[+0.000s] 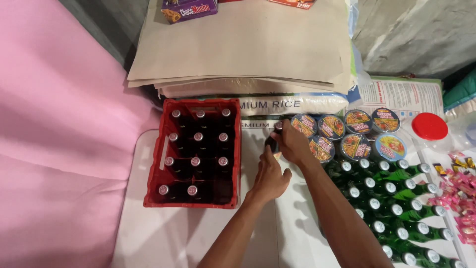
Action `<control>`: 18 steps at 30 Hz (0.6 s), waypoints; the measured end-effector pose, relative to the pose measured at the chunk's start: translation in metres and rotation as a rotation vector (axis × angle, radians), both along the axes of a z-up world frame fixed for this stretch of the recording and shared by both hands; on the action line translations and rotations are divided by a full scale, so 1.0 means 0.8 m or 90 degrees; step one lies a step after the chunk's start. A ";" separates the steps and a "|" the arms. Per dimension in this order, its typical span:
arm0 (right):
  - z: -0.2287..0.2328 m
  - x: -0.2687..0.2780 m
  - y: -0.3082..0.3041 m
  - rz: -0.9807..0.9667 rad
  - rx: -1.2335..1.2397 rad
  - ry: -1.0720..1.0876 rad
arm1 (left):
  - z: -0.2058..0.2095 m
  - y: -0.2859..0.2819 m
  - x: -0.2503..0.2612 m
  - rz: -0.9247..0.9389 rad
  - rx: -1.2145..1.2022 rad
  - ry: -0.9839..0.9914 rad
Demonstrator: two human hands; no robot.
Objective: The person places Red Horse beer bottles into a red crate, then moves the crate aside. They open a cardboard box of instant noodles and place two noodle cups inside. Finally, they gather and arrange a pile of assorted candies on the table.
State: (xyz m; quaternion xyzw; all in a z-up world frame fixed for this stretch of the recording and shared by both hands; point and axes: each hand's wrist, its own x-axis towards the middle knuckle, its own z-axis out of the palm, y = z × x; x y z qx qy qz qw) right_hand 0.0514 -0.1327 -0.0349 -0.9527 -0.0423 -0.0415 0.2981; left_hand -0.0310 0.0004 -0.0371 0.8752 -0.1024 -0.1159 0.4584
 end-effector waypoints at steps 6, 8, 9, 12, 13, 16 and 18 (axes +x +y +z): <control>0.082 -0.065 -0.007 0.024 -0.024 0.009 | 0.032 0.016 -0.023 0.042 -0.024 -0.186; 0.106 -0.085 -0.004 0.012 -0.019 -0.017 | 0.036 0.015 -0.036 0.055 -0.166 -0.101; 0.119 -0.088 -0.002 0.005 -0.013 -0.048 | 0.039 0.015 -0.035 0.069 -0.305 -0.020; 0.155 -0.108 -0.001 -0.036 0.030 -0.150 | 0.056 0.025 -0.062 0.011 -0.374 0.070; 0.165 -0.115 0.001 -0.041 0.028 -0.155 | 0.055 0.030 -0.070 0.005 -0.375 0.068; 0.183 -0.126 0.002 -0.050 0.163 -0.191 | 0.063 0.039 -0.085 -0.107 -0.460 0.073; 0.170 -0.130 0.000 -0.067 0.380 -0.145 | 0.070 0.042 -0.097 -0.108 -0.491 0.086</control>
